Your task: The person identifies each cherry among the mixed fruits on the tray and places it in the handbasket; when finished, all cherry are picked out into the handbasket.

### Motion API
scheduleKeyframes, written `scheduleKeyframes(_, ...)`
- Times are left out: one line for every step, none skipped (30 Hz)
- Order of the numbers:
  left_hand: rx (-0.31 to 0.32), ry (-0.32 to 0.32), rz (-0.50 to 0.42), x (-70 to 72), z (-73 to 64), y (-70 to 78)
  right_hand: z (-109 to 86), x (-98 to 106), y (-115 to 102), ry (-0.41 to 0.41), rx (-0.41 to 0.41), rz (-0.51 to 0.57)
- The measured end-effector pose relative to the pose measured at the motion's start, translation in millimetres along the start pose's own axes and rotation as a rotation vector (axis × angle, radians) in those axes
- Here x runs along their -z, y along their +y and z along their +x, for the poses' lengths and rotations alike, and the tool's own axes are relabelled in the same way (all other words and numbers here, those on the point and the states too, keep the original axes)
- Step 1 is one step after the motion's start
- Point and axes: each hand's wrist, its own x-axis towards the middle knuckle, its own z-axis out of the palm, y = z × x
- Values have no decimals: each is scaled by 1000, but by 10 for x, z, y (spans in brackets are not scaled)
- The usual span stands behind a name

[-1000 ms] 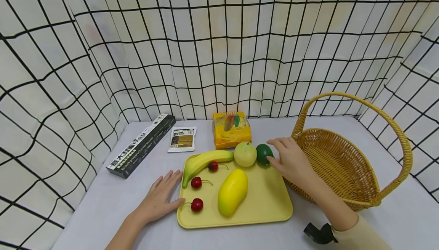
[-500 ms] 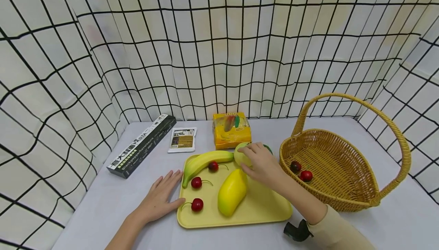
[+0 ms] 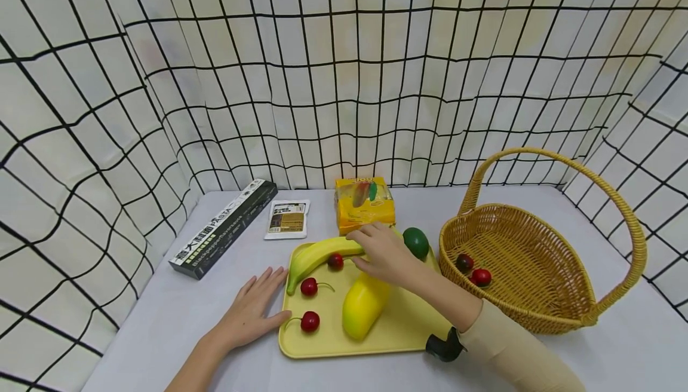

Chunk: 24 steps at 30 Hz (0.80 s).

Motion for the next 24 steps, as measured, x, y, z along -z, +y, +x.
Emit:
scheduleKeyframes(1, 0, 0, -3, -2, 1, 26, -12, 0, -13, 11, 1)
scheduleKeyframes(1, 1, 0, -2, -2, 1, 52, -26, 2, -27, 20, 3)
scheduleKeyframes(2, 1, 0, -1, -2, 1, 77, -43, 4, -40, 27, 7)
scheduleKeyframes(1, 1, -3, 1, -2, 1, 102, -63, 6, -52, 35, 9)
scheduleKeyframes(2, 1, -4, 2, -3, 3, 125, -86, 9, -65, 45, 8)
scheduleKeyframes(3, 0, -6, 3, -4, 4, 145, -108, 11, -78, 49, 9)
scheduleKeyframes(3, -1, -7, 3, -5, 6, 163, -128, 11, -92, 53, 11)
scheduleKeyframes(4, -3, -8, 3, -5, 7, 180, -147, 12, -108, 54, 14)
scheduleKeyframes(5, -3, -9, 3, -6, 8, 198, -164, 14, -124, 54, 17)
scheduleKeyframes(5, -5, -9, 3, -7, 8, 215, -177, 14, -140, 53, 18)
scheduleKeyframes(7, -6, -7, 2, -7, 7, 230, -188, 15, -158, 50, 19)
scheduleKeyframes(7, -6, -5, 2, -7, 6, 245, -193, 15, -173, 46, 22)
scheduleKeyframes(6, -6, -3, 2, -7, 5, 261, -198, 17, -187, 42, 22)
scheduleKeyframes(5, -6, -2, 3, -6, 5, 276, -199, 17, -201, 38, 20)
scheduleKeyframes(4, -5, 0, 5, -5, 5, 291, -199, 19, -212, 35, 19)
scheduleKeyframes(3, -4, 2, 7, -4, 5, 305, -201, 21, -223, 32, 19)
scheduleKeyframes(1, -3, 2, 9, -2, 6, 316, -202, 24, -233, 27, 20)
scheduleKeyframes(-1, -2, 2, 10, -1, 8, 327, -203, 26, -239, 23, 24)
scheduleKeyframes(-3, -1, 1, 12, 0, 10, 337, -209, 31, -245, 18, 26)
scheduleKeyframes(-4, 1, 0, 14, 1, 12, 345, -215, 34, -249, 13, 30)
scheduleKeyframes(-6, 3, 0, 15, 2, 14, 352, -225, 38, -255, 7, 34)
scheduleKeyframes(-8, 4, 0, 17, 2, 15, 358, -237, 40, -261, 4, 37)
scheduleKeyframes(-9, 5, 0, 18, 2, 16, 362, -247, 42, -268, 0, 45)
scheduleKeyframes(-10, 6, 2, 18, 1, 16, 365, -259, 43, -276, -4, 54)
